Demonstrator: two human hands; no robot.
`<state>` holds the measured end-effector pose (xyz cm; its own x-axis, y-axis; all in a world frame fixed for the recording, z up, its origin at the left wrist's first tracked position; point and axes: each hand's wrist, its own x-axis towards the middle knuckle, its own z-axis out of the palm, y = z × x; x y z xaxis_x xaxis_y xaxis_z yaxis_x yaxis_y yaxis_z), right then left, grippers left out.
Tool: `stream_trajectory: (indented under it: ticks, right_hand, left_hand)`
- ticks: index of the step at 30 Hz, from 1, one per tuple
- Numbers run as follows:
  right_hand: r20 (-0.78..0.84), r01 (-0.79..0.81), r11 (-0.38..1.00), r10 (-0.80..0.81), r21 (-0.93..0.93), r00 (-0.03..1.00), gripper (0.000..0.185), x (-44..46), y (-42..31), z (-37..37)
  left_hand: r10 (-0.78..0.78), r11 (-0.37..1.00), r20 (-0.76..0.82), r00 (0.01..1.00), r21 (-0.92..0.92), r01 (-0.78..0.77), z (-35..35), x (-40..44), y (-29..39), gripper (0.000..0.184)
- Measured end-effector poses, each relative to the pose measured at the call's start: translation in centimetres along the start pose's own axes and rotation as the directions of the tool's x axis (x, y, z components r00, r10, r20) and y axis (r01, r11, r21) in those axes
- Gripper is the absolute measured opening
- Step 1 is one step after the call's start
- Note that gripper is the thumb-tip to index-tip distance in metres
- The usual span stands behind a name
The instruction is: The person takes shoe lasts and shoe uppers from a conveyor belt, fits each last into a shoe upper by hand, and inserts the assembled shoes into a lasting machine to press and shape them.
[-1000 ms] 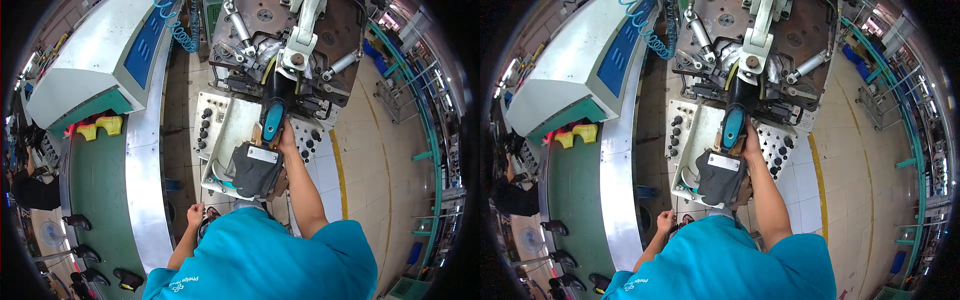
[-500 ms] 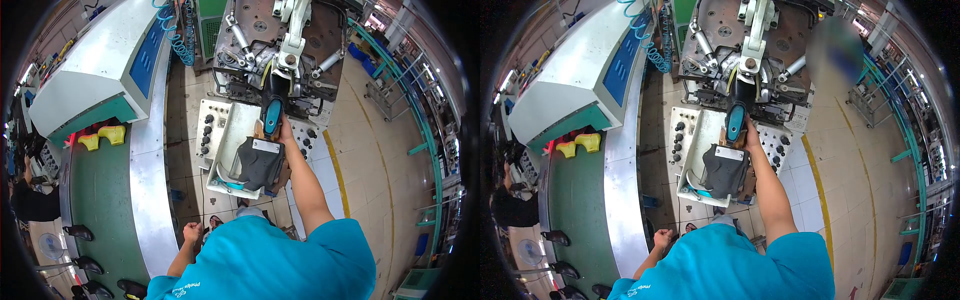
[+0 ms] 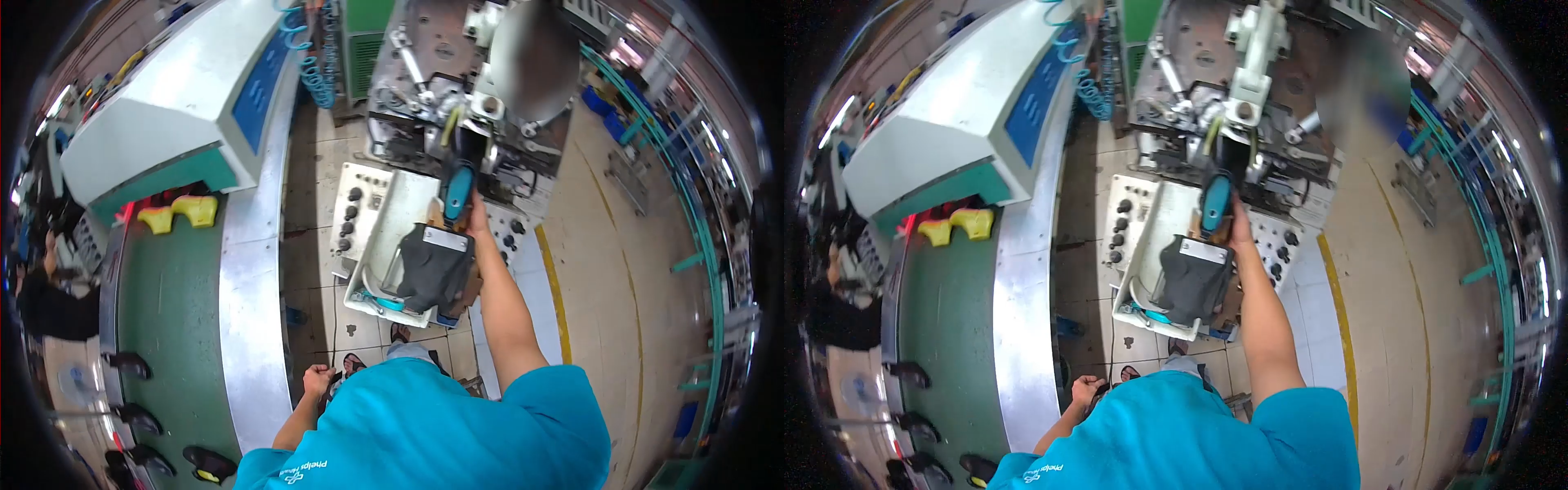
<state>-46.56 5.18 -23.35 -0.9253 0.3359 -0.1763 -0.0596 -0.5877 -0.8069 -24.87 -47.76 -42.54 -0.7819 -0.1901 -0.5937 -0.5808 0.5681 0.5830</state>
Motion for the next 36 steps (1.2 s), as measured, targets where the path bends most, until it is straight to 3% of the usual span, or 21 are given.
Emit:
stream_trajectory:
  ticks: [2, 4, 5, 6, 7, 8, 10, 16, 18, 20, 24, 28, 32, 36]
  right_hand:
    - [-0.044, -0.071, 0.993, 0.067, -0.096, 0.997, 0.069, -0.7, -0.5, 0.1]
    - [-0.017, 0.071, 0.98, -0.076, -0.184, 0.997, 0.07, 1.0, 0.7, -1.8]
    - [0.106, 0.123, 0.979, -0.107, -0.164, 0.989, 0.067, 2.4, 1.4, -3.8]
    - [0.04, -0.019, 0.998, 0.021, -0.054, 0.999, 0.063, 1.6, 0.6, -2.8]
    - [-0.005, 0.043, 0.998, -0.044, -0.047, 0.999, 0.061, 2.4, 1.2, -3.4]
    - [-0.07, -0.018, 1.0, 0.019, 0.005, 0.997, 0.058, 1.6, 0.5, -2.1]
    - [0.014, -0.011, 0.999, 0.01, 0.034, 1.0, 0.058, 2.0, 0.6, -2.7]
    - [0.068, 0.01, 1.0, -0.012, 0.03, 0.998, 0.057, 3.2, 1.2, -4.4]
    - [0.025, -0.013, 1.0, 0.014, -0.005, 1.0, 0.059, 3.0, 1.2, -4.6]
    - [0.074, 0.074, 0.993, -0.067, -0.091, 0.995, 0.061, 2.6, 1.1, -3.9]
    - [-0.011, 0.025, 1.0, -0.025, -0.007, 1.0, 0.06, 0.0, -0.1, 0.2]
    - [0.039, -0.006, 0.999, 0.005, 0.031, 0.999, 0.056, -0.9, -0.8, 1.2]
    - [-0.021, 0.067, 0.996, -0.066, 0.052, 0.998, 0.052, -0.1, 0.0, 0.5]
    - [0.063, -0.026, 0.997, 0.021, 0.078, 0.998, 0.051, -0.5, -0.6, 1.1]
  left_hand:
    - [-0.007, 1.0, 0.038, 0.999, -0.005, 0.007, -0.2, -0.3, -0.7, 0.046]
    - [0.008, 1.0, 0.014, 1.0, 0.022, -0.008, 0.1, 0.2, -2.1, 0.047]
    - [0.004, 1.0, 0.022, 1.0, 0.028, -0.004, 0.1, 0.3, -2.4, 0.049]
    - [0.005, 0.999, 0.035, 0.999, 0.039, -0.007, 0.0, 0.3, -2.5, 0.052]
    - [-0.027, 1.0, 0.006, 1.0, 0.01, 0.026, 0.0, 0.2, -2.5, 0.052]
    - [-0.046, 0.999, 0.016, 0.999, 0.016, 0.046, 0.1, 0.1, -2.4, 0.05]
    - [-0.065, 0.998, 0.025, 0.998, 0.016, 0.065, 0.1, -0.2, -2.3, 0.049]
    - [-0.037, 0.998, 0.064, 0.997, 0.054, 0.033, 0.9, 0.0, -3.3, 0.062]
    - [0.008, 1.0, 0.046, 0.999, 0.029, -0.009, 1.1, 0.2, -3.8, 0.054]
    - [0.02, 1.0, 0.072, 0.997, 0.014, -0.021, 1.6, 0.8, -5.1, 0.049]
    - [-0.008, 0.998, 0.07, 0.997, -0.056, 0.012, 1.2, 0.3, -3.7, 0.041]
    - [0.02, 1.0, 0.054, 0.998, 0.005, -0.02, 0.8, 0.1, -2.4, 0.039]
    - [-0.034, 0.999, 0.067, 0.997, -0.028, 0.035, 0.4, -0.6, 0.4, 0.041]
    - [-0.003, 1.0, 0.046, 0.999, -0.012, 0.004, 1.0, -0.3, 1.3, 0.045]
